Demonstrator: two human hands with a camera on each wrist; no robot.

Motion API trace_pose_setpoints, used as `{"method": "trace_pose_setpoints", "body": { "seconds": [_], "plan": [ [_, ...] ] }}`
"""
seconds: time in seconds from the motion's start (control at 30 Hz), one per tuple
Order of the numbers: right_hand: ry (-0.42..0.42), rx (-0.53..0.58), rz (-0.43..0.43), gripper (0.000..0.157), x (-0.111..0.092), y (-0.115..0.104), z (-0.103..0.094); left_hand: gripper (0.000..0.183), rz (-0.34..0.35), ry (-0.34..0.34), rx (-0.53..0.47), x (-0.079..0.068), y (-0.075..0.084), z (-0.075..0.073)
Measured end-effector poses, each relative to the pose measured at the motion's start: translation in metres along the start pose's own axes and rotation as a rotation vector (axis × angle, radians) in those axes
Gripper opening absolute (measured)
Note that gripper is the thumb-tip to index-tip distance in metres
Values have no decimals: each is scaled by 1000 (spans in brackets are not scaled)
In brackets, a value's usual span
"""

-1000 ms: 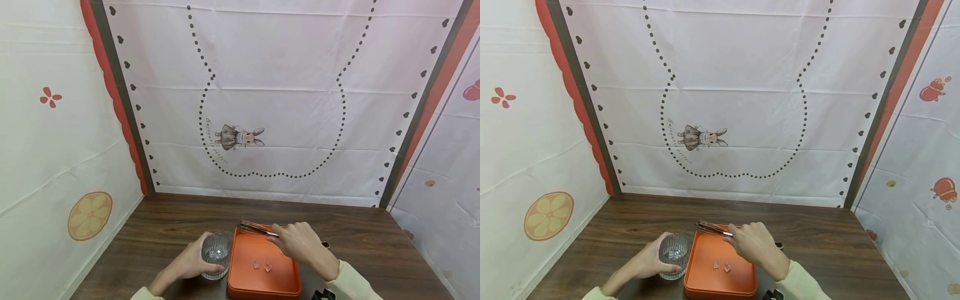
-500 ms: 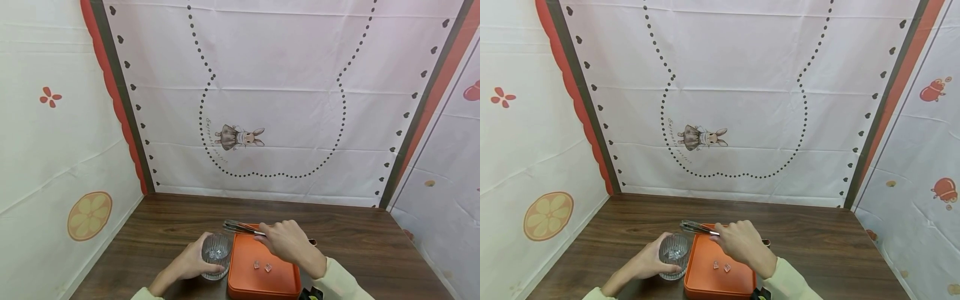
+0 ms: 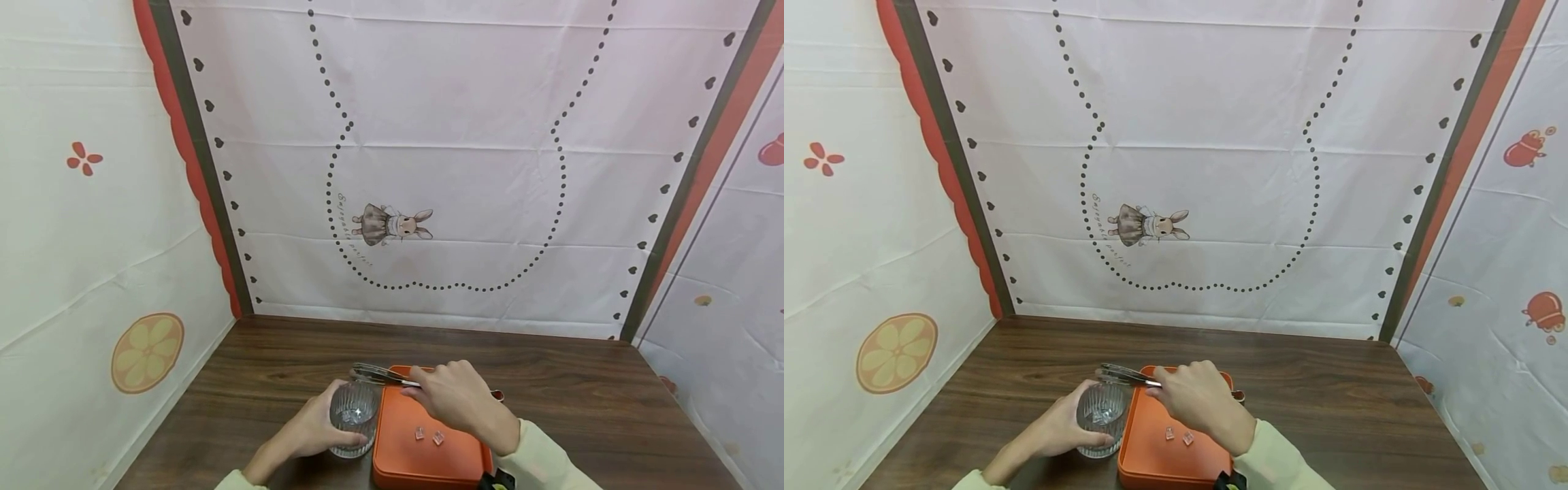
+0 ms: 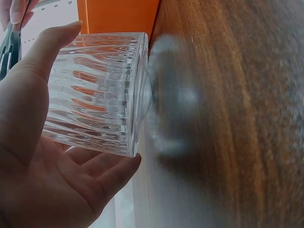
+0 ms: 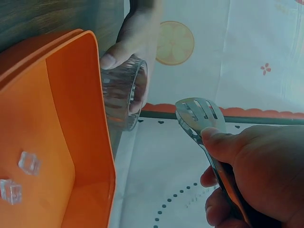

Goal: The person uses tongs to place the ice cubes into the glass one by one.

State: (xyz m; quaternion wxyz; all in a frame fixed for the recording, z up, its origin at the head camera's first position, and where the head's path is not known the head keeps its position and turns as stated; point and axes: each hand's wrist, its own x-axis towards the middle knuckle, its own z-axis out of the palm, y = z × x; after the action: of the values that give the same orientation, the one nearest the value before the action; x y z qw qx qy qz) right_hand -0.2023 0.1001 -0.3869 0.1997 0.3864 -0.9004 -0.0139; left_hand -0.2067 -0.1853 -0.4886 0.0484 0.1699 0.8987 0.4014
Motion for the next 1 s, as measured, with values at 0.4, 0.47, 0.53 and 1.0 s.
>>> {"method": "trace_pose_setpoints", "body": {
  "seconds": [0.4,0.47,0.53,1.0],
  "plan": [
    [-16,6,-4,29,2,-2,1,98,-12,-1,-1,1,-1,0],
    [-11,0,-6,30,2,-3,1,100,-16,-2,2,1,-1,0],
    [-9,1,-4,31,2,-3,2,101,-20,-6,-1,1,-1,0],
    [-10,6,12,35,-3,0,2,101,-39,-12,16,2,0,0]
  ]
}}
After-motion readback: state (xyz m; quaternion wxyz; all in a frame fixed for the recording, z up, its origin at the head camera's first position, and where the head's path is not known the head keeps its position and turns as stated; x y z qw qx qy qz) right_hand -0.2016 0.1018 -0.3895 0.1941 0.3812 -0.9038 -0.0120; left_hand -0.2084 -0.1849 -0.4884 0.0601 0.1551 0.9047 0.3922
